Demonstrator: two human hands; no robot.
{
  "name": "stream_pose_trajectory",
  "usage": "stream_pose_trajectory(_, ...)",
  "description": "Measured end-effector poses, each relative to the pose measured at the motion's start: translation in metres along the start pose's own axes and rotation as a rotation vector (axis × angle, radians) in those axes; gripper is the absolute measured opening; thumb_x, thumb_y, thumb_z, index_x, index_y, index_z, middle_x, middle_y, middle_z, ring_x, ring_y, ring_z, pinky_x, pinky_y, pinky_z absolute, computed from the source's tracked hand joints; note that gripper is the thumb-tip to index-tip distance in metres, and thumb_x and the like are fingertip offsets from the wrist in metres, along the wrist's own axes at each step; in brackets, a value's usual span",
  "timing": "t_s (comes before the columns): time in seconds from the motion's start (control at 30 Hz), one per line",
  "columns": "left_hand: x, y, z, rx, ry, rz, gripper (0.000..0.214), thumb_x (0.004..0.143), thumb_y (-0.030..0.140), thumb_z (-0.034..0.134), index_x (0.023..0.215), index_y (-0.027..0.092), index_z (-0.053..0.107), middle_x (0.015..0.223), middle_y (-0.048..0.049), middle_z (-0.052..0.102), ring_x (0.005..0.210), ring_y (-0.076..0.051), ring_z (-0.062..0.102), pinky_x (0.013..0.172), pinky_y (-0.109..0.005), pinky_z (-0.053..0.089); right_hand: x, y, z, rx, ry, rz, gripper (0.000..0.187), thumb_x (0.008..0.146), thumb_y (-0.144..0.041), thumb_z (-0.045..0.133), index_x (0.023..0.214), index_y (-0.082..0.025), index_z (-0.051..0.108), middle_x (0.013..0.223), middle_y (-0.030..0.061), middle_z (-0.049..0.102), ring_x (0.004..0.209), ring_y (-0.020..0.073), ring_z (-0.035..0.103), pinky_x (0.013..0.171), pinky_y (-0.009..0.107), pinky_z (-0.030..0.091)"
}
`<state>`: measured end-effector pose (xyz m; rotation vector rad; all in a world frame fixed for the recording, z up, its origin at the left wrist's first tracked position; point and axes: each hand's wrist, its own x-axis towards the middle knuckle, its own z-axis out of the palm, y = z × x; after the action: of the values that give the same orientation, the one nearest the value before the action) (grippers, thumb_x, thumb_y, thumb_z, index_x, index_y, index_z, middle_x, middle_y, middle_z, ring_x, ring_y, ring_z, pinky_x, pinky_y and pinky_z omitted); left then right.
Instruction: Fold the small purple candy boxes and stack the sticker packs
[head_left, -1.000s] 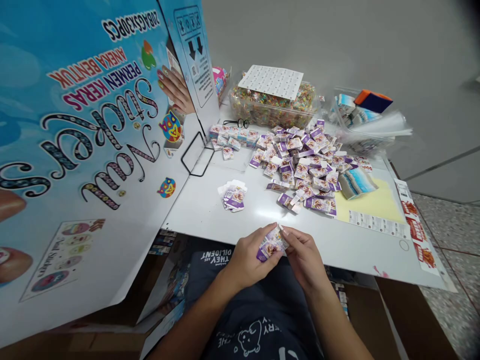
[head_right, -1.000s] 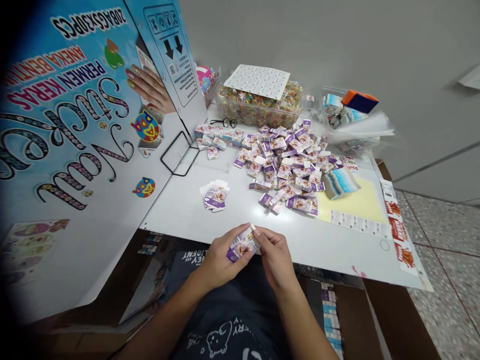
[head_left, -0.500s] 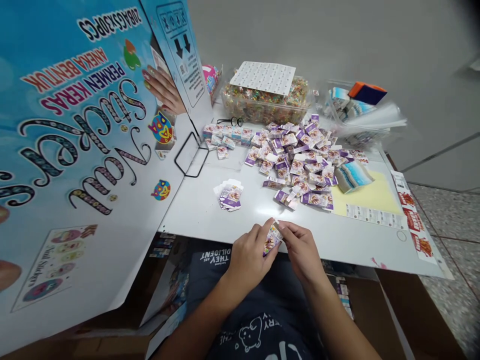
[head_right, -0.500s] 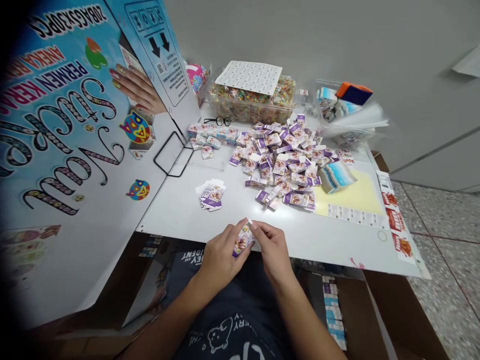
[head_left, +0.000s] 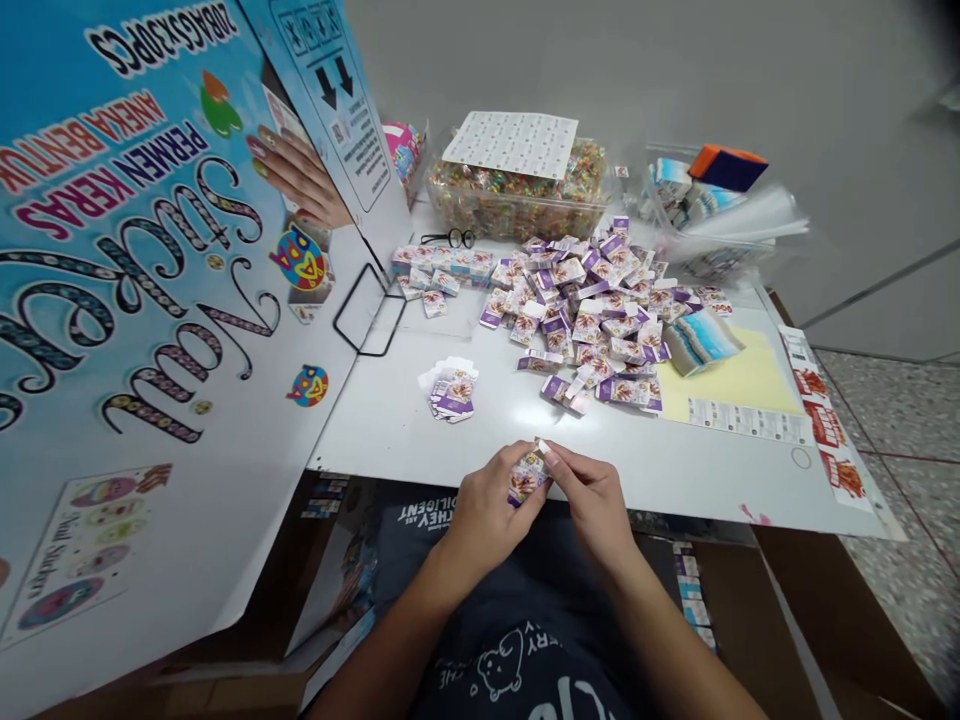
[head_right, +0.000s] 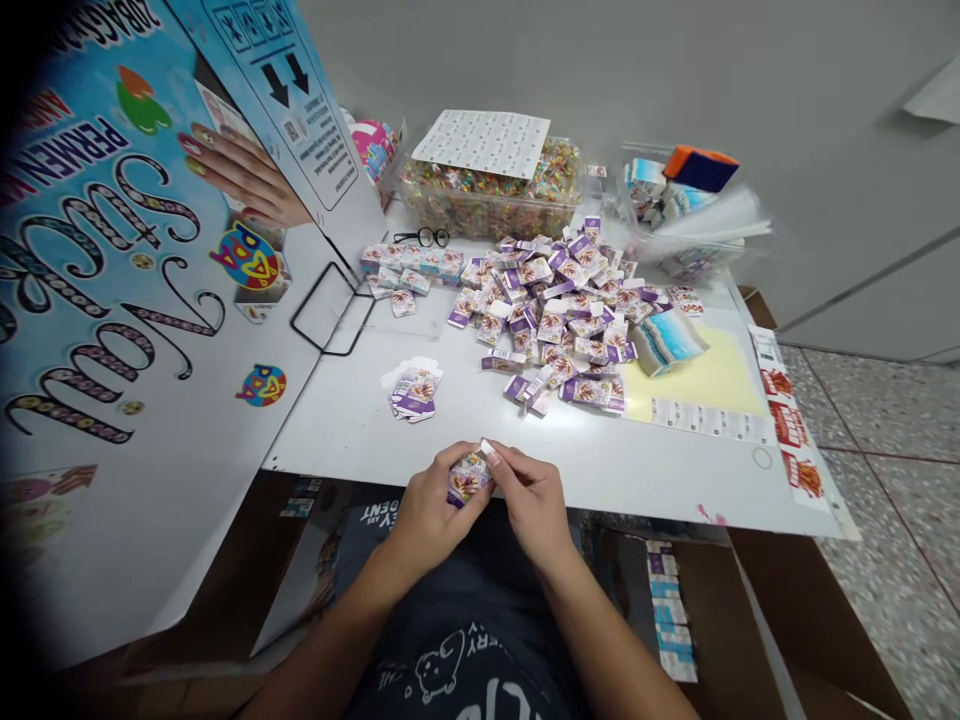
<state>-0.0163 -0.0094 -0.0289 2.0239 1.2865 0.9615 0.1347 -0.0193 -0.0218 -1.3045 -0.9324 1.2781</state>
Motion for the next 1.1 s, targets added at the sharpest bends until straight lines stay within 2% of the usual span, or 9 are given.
stream_pose_trajectory(0.13,0.004,-0.001,-0.007,-0.004,-0.083,0.018,0.036,0.089,0.025,0.062,0.123,0.024,0.05,0.105,-0.0051,0.074,0.09,-0.023,0.074,0.075,-0.032,0.058,-0.004,-0.004,-0.001,-0.071,-0.063,-0.044,0.026,0.091,-0.039,0.068,0.112,-0.027,0.079,0.099,0.0035,0.08,0.093,0.0245,0.071,0.089,0.04,0.056)
stream_pose_trajectory(0.23,0.005,0.001,-0.008,-0.063,-0.153,-0.083,0.041,0.088,0.026,0.062,0.125,0.022,0.045,0.102,-0.0072,0.073,0.082,-0.023,0.074,0.069,-0.032,0.056,-0.006,-0.006,0.0,-0.108,-0.066,-0.055,0.026,0.093,-0.038,0.066,0.113,-0.028,0.078,0.099,0.0037,0.08,0.091,0.0242,0.07,0.087,0.04,0.056)
stream_pose_trajectory(0.4,0.004,0.0,-0.008,-0.13,-0.194,-0.176,0.059,0.09,0.032,0.059,0.139,0.017,0.03,0.09,-0.006,0.068,0.067,-0.02,0.07,0.058,-0.028,0.052,-0.013,0.001,0.003,-0.313,-0.068,-0.316,0.032,0.097,-0.027,0.059,0.127,-0.028,0.071,0.105,0.0062,0.078,0.09,0.0225,0.068,0.087,0.04,0.054)
stream_pose_trajectory(0.57,-0.003,-0.007,-0.01,-0.058,-0.271,-0.172,0.056,0.092,0.033,0.052,0.141,0.017,0.033,0.094,-0.0098,0.073,0.071,-0.024,0.074,0.062,-0.033,0.056,-0.022,0.015,0.009,-0.507,-0.037,-0.51,0.041,0.097,-0.019,0.055,0.136,-0.026,0.065,0.115,0.0094,0.077,0.092,0.0229,0.069,0.088,0.041,0.053)
stream_pose_trajectory(0.67,-0.01,-0.012,-0.007,-0.038,-0.235,-0.239,0.054,0.092,0.036,0.049,0.141,0.017,0.036,0.099,-0.0113,0.075,0.072,-0.025,0.076,0.062,-0.033,0.058,-0.023,0.016,0.012,-0.551,-0.04,-0.545,0.038,0.097,-0.018,0.052,0.132,-0.021,0.067,0.119,0.0116,0.076,0.098,0.0235,0.07,0.091,0.042,0.053)
stream_pose_trajectory(0.8,-0.016,-0.017,0.001,0.064,-0.17,-0.221,0.059,0.087,0.045,0.054,0.138,0.016,0.044,0.111,-0.0159,0.074,0.075,-0.027,0.076,0.063,-0.035,0.06,-0.018,0.012,0.009,-0.264,-0.065,-0.416,0.03,0.095,-0.023,0.056,0.116,-0.021,0.076,0.109,0.0075,0.079,0.101,0.0201,0.073,0.095,0.036,0.054)
stream_pose_trajectory(0.97,-0.02,-0.017,0.005,0.15,-0.202,-0.138,0.058,0.09,0.052,0.054,0.138,0.021,0.047,0.119,-0.0147,0.072,0.081,-0.028,0.076,0.066,-0.034,0.06,-0.016,0.017,0.005,0.246,0.022,0.016,0.029,0.08,-0.043,0.076,0.093,-0.019,0.082,0.095,0.0062,0.081,0.086,0.0216,0.075,0.082,0.034,0.059)
stream_pose_trajectory(1.03,-0.019,-0.016,0.006,0.183,-0.218,-0.146,0.058,0.09,0.051,0.055,0.139,0.022,0.047,0.12,-0.0136,0.071,0.072,-0.026,0.076,0.06,-0.033,0.059,-0.017,0.02,0.005,0.296,0.073,0.021,0.03,0.077,-0.045,0.079,0.09,-0.018,0.083,0.091,0.0063,0.081,0.083,0.0209,0.075,0.081,0.034,0.059)
stream_pose_trajectory(1.1,-0.017,-0.016,0.007,0.204,-0.235,-0.151,0.06,0.089,0.051,0.056,0.14,0.022,0.047,0.118,-0.0135,0.071,0.065,-0.025,0.074,0.054,-0.032,0.057,-0.019,0.02,0.004,0.263,0.082,-0.09,0.028,0.078,-0.044,0.078,0.092,-0.019,0.083,0.095,0.0071,0.081,0.089,0.0214,0.075,0.086,0.034,0.058)
